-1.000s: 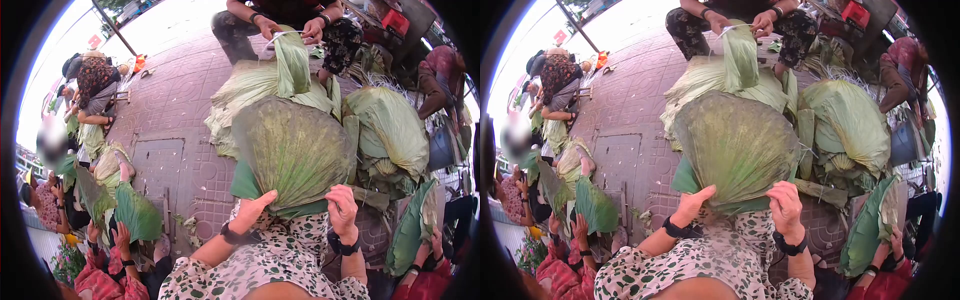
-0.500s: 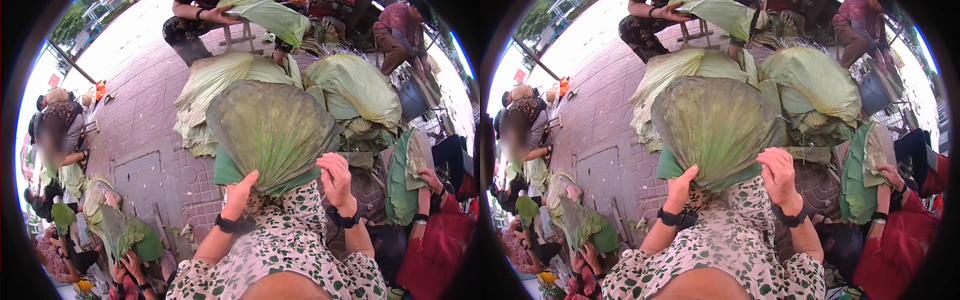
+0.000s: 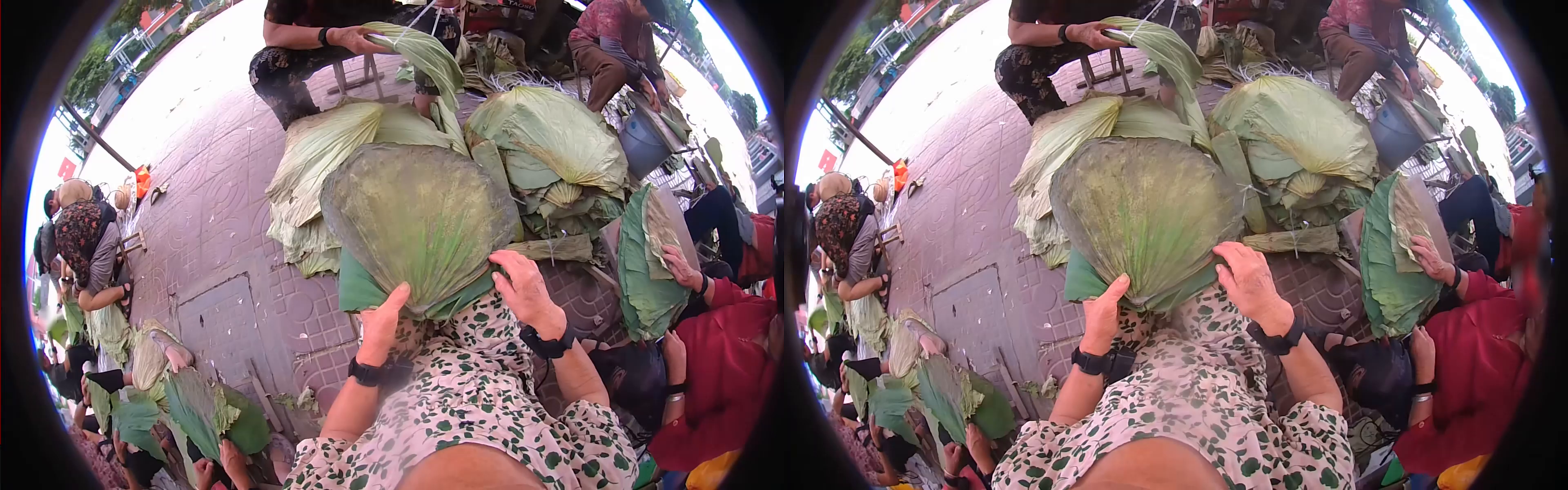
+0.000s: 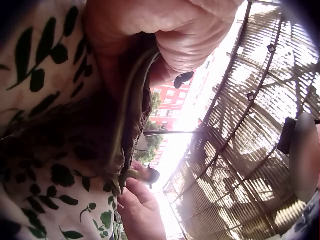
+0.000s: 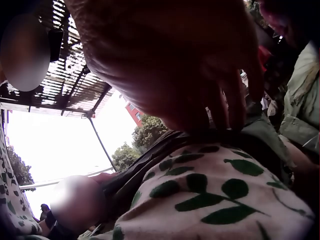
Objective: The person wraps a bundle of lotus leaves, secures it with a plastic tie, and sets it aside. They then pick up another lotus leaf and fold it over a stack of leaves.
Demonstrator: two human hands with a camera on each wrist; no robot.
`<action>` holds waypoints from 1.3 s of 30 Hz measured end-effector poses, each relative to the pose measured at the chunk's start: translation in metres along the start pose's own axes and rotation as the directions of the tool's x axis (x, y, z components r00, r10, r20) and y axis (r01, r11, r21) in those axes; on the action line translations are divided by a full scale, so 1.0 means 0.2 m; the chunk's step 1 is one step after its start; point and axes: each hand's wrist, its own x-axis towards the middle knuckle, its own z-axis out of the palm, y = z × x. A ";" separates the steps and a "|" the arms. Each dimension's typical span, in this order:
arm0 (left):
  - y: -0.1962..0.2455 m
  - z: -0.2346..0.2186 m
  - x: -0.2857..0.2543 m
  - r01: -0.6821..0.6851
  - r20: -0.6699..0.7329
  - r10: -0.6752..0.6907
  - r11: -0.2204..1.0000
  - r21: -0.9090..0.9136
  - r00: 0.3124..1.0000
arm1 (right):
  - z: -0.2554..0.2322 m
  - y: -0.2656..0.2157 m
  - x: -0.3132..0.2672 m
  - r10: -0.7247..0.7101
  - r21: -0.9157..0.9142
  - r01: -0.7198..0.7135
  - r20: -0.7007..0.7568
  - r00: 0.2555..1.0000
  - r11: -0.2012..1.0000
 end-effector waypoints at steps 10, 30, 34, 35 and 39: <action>0.04 0.03 -0.03 -0.087 0.023 0.086 0.995 0.045 0.996 | -0.04 0.01 0.03 -0.062 -0.058 0.060 -0.039 0.997 0.997; 0.02 0.04 -0.02 -0.071 0.006 0.071 0.997 0.025 0.997 | -0.06 -0.14 0.15 -0.244 0.038 0.269 -0.312 0.918 0.962; 0.02 0.04 -0.01 -0.065 0.003 0.065 0.997 0.033 0.998 | -0.04 -0.23 0.17 -0.307 0.141 0.363 -0.311 0.899 0.921; 0.03 0.04 -0.01 -0.046 0.004 0.046 0.998 0.048 0.999 | -0.04 -0.25 0.18 -0.335 0.187 0.400 -0.301 0.893 0.897; 0.04 0.05 -0.02 -0.091 0.017 0.090 0.994 0.062 0.996 | 0.01 -0.26 0.19 -0.436 0.191 0.459 -0.154 0.887 0.867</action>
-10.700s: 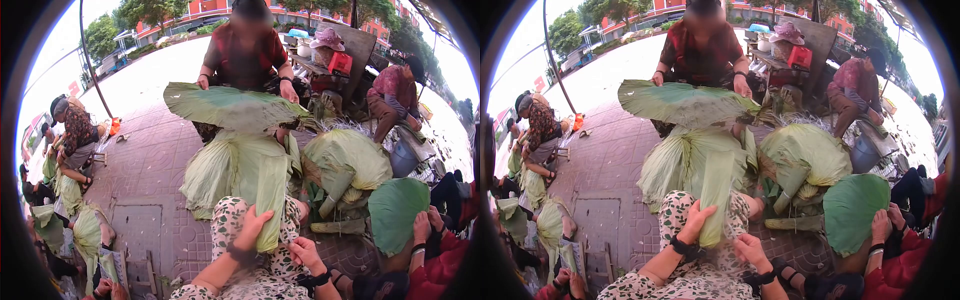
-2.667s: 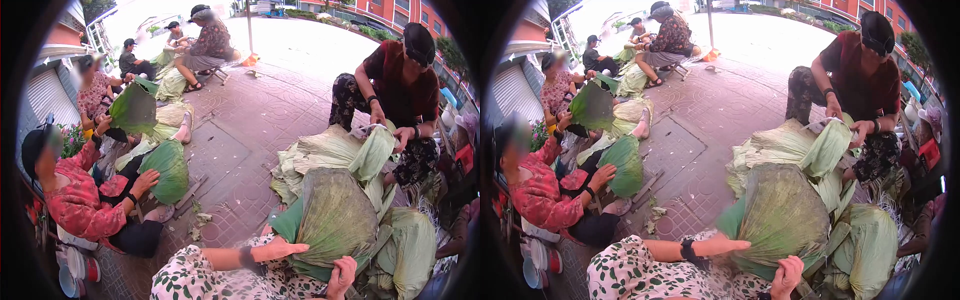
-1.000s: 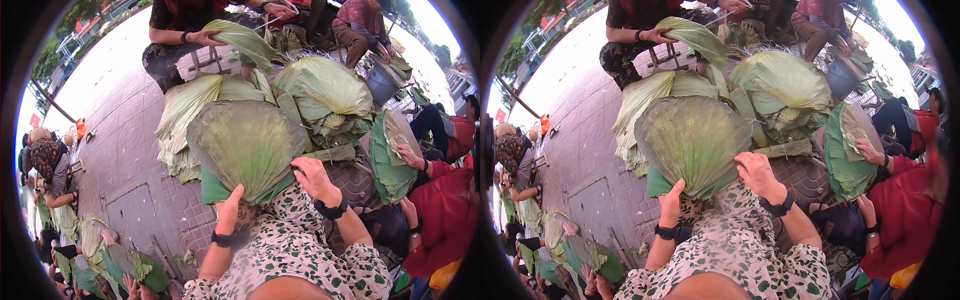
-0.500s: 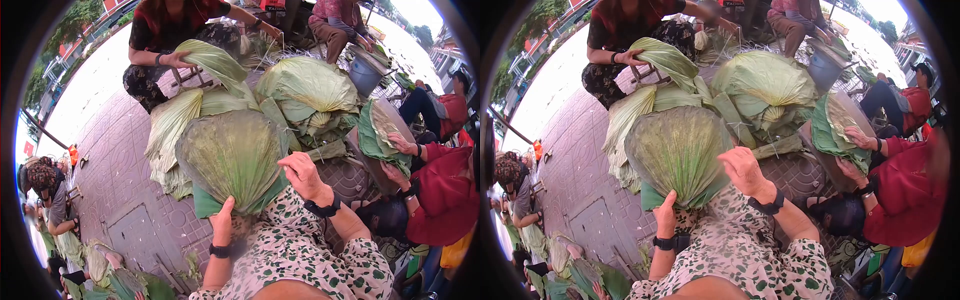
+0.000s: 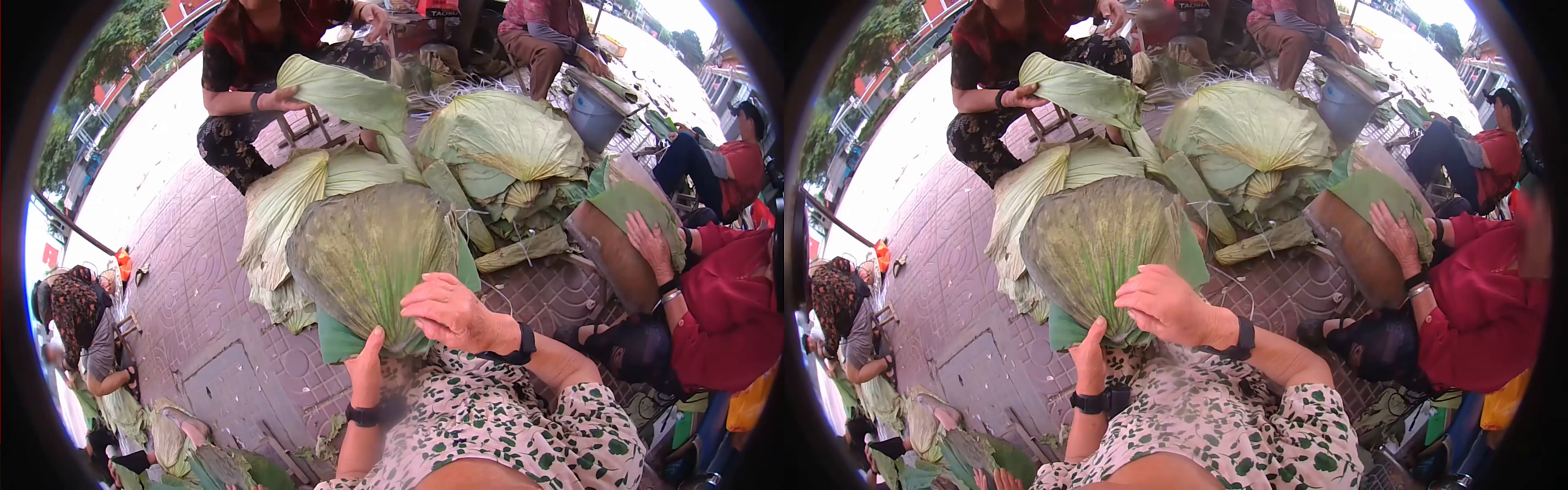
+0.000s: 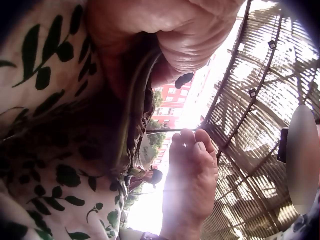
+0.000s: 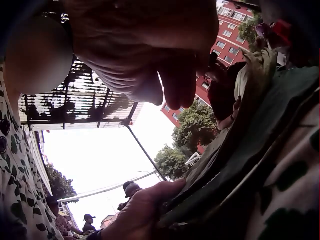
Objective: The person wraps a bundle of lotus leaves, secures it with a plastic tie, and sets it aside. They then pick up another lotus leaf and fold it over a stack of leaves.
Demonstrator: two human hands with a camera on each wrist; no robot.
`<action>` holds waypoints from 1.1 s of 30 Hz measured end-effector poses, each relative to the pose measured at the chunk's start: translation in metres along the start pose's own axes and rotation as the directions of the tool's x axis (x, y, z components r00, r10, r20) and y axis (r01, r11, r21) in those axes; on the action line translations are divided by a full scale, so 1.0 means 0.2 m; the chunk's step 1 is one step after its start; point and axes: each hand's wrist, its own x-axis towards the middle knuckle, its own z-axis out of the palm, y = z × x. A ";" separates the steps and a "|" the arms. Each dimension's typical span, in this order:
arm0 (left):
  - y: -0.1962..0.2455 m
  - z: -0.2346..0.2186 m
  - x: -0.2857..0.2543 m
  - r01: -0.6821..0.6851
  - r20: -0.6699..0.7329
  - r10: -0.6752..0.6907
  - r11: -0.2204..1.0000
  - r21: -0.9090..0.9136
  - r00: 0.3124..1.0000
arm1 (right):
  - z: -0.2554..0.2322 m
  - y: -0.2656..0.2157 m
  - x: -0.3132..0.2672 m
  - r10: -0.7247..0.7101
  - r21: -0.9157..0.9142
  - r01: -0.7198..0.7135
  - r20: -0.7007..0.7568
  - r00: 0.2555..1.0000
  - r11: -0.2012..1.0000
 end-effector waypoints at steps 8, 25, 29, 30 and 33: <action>0.00 0.00 0.00 0.042 -0.020 -0.042 0.999 0.021 0.999 | 0.05 0.10 -0.04 0.210 -0.213 -0.190 0.073 0.975 0.958; -0.01 0.00 0.00 -0.017 0.000 0.018 0.999 0.036 1.000 | 0.08 0.15 -0.08 0.324 -0.147 -0.317 0.029 0.946 0.937; 0.00 0.01 0.00 -0.014 0.003 0.014 0.999 0.036 1.000 | 0.08 0.15 -0.08 0.333 -0.140 -0.326 0.033 0.942 0.935; 0.00 0.01 0.00 -0.014 0.003 0.014 0.999 0.036 1.000 | 0.08 0.15 -0.08 0.334 -0.137 -0.327 0.034 0.942 0.935; 0.00 0.01 0.00 -0.007 0.009 0.007 0.999 0.033 1.000 | 0.09 0.15 -0.08 0.331 -0.138 -0.324 0.031 0.943 0.936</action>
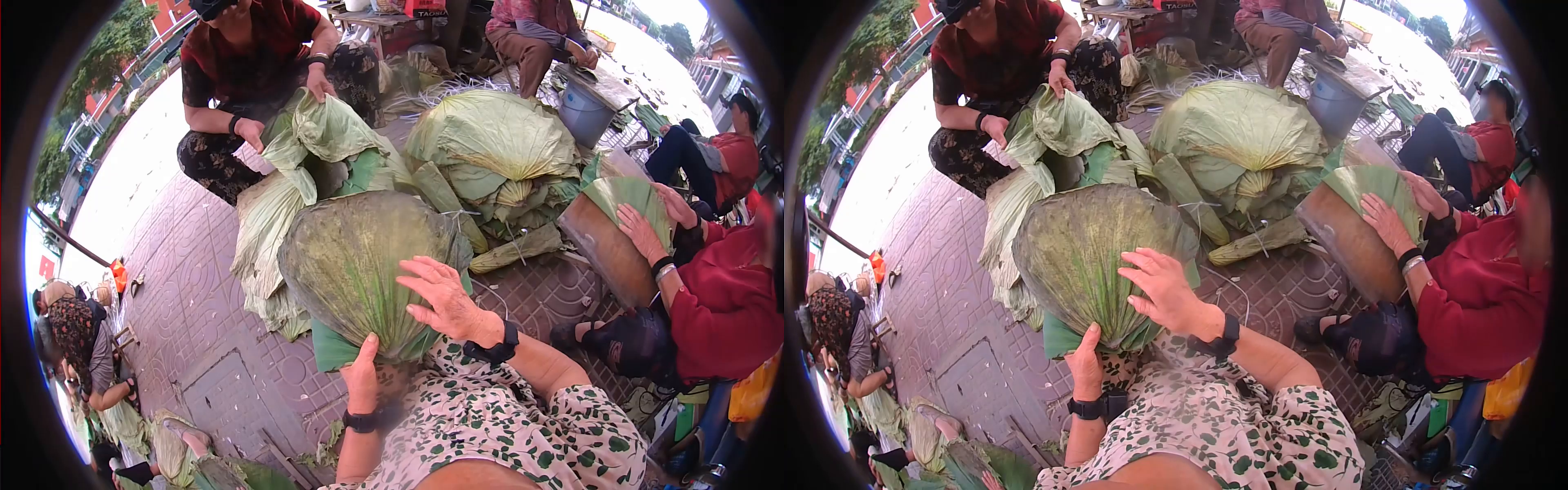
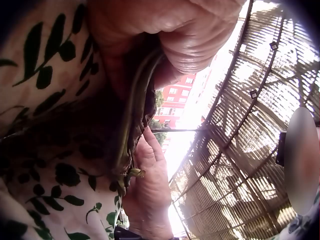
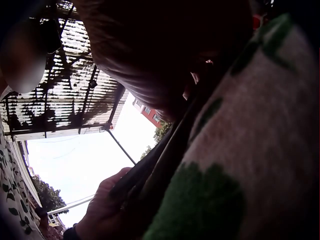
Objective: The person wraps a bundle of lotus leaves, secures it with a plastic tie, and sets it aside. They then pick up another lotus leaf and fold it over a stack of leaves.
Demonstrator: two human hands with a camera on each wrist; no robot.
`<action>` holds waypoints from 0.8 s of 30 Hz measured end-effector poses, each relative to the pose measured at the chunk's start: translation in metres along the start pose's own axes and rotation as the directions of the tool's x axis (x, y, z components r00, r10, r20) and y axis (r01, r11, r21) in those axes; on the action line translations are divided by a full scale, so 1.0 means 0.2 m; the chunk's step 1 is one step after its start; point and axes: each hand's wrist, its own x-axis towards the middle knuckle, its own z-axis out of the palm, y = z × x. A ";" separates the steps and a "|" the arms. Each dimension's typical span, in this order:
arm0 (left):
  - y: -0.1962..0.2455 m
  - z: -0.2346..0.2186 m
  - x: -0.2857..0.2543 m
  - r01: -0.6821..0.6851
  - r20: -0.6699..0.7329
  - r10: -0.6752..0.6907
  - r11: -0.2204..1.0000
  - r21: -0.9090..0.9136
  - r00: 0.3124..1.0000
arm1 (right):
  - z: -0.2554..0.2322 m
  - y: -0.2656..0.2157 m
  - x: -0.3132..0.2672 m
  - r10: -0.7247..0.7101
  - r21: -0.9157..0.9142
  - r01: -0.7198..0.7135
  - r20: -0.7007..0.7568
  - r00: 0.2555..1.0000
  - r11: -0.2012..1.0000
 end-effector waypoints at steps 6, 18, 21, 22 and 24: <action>-0.02 -0.02 0.01 -0.026 0.005 0.025 0.999 0.025 1.000 | 0.00 0.00 0.00 0.009 0.006 -0.009 0.006 1.000 1.000; -0.01 0.00 0.00 -0.023 -0.003 0.023 1.000 0.006 1.000 | 0.00 0.01 0.00 -0.001 0.010 0.001 -0.001 1.000 1.000; -0.01 -0.01 0.00 -0.011 -0.011 0.012 1.000 0.014 1.000 | -0.04 0.01 0.01 -0.053 0.000 0.053 0.007 0.999 0.999; -0.01 -0.01 0.00 -0.005 -0.015 0.005 1.000 0.013 1.000 | -0.06 0.02 0.01 -0.053 0.001 0.053 0.006 0.999 0.999; -0.02 -0.01 0.00 0.002 -0.019 -0.002 1.000 0.012 1.000 | -0.13 0.05 0.01 -0.048 0.123 0.038 0.078 0.996 0.992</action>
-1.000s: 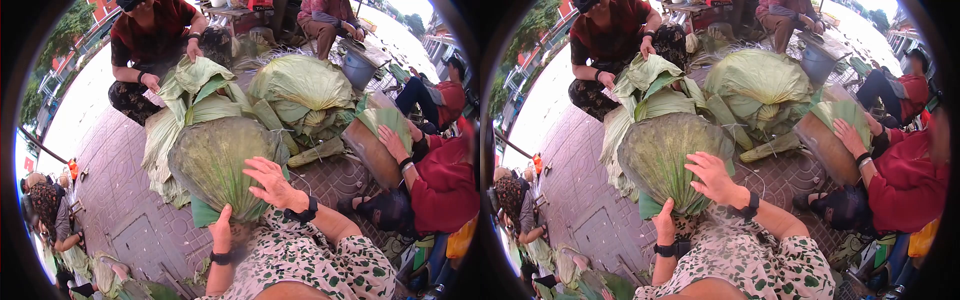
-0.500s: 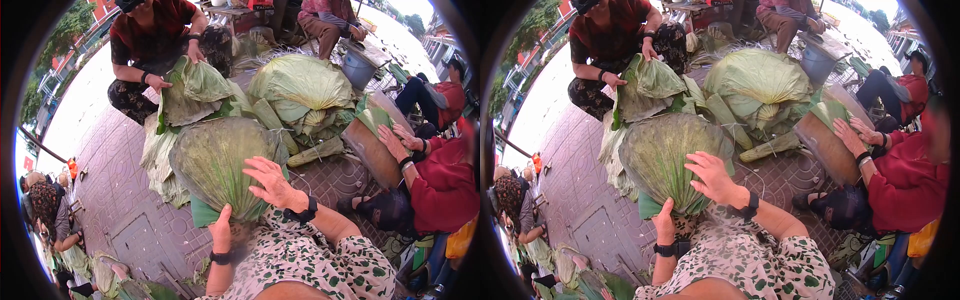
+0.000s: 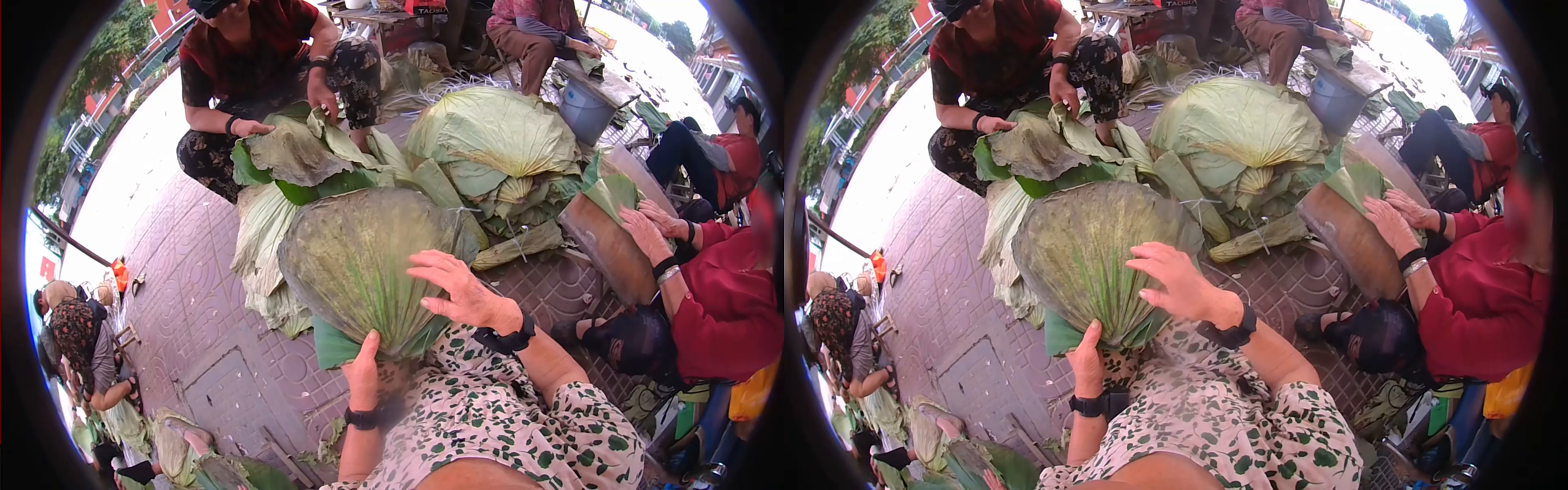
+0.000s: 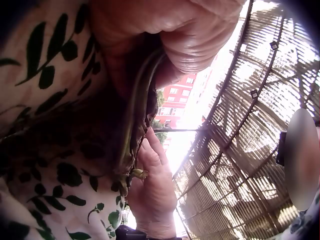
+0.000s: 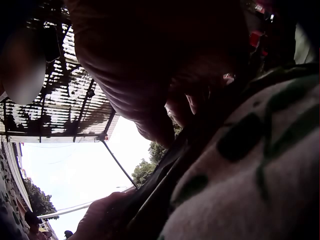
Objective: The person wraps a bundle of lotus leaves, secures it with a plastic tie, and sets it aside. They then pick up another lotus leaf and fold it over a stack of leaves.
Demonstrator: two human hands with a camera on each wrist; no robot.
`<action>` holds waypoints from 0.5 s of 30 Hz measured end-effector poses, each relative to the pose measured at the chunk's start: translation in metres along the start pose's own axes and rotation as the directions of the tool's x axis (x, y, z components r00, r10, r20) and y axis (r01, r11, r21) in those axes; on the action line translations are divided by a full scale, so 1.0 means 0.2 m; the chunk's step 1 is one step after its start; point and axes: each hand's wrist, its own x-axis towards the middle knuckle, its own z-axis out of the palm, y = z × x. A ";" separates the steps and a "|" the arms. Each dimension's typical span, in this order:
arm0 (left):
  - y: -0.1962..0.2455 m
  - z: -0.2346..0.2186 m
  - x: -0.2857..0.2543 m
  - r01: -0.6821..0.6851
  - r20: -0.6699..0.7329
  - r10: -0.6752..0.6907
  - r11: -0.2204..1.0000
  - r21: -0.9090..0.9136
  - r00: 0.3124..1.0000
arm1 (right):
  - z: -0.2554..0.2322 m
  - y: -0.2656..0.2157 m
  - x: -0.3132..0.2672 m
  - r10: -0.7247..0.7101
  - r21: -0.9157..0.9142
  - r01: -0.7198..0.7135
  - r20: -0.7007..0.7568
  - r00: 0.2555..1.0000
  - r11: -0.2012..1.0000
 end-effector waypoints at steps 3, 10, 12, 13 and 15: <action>-0.01 -0.01 0.00 -0.017 -0.010 0.017 1.000 -0.014 1.000 | -0.17 -0.01 -0.03 0.051 0.129 -0.041 -0.072 0.996 0.991; 0.04 0.02 -0.01 0.004 0.012 -0.004 1.000 -0.028 1.000 | -0.69 -0.20 -0.14 0.205 0.177 -0.150 -0.350 0.914 0.973; 0.03 0.02 -0.01 0.012 0.005 -0.012 1.000 -0.003 1.000 | -0.82 -0.28 -0.17 0.153 0.178 -0.081 -0.435 0.887 0.981; 0.02 0.01 0.00 -0.012 0.005 0.012 1.000 0.004 1.000 | -0.87 -0.33 -0.19 0.123 0.180 -0.041 -0.471 0.874 0.983; 0.00 0.00 0.00 -0.034 0.005 0.034 0.999 0.009 0.999 | -0.97 -0.44 -0.21 0.053 0.148 0.030 -0.528 0.848 0.989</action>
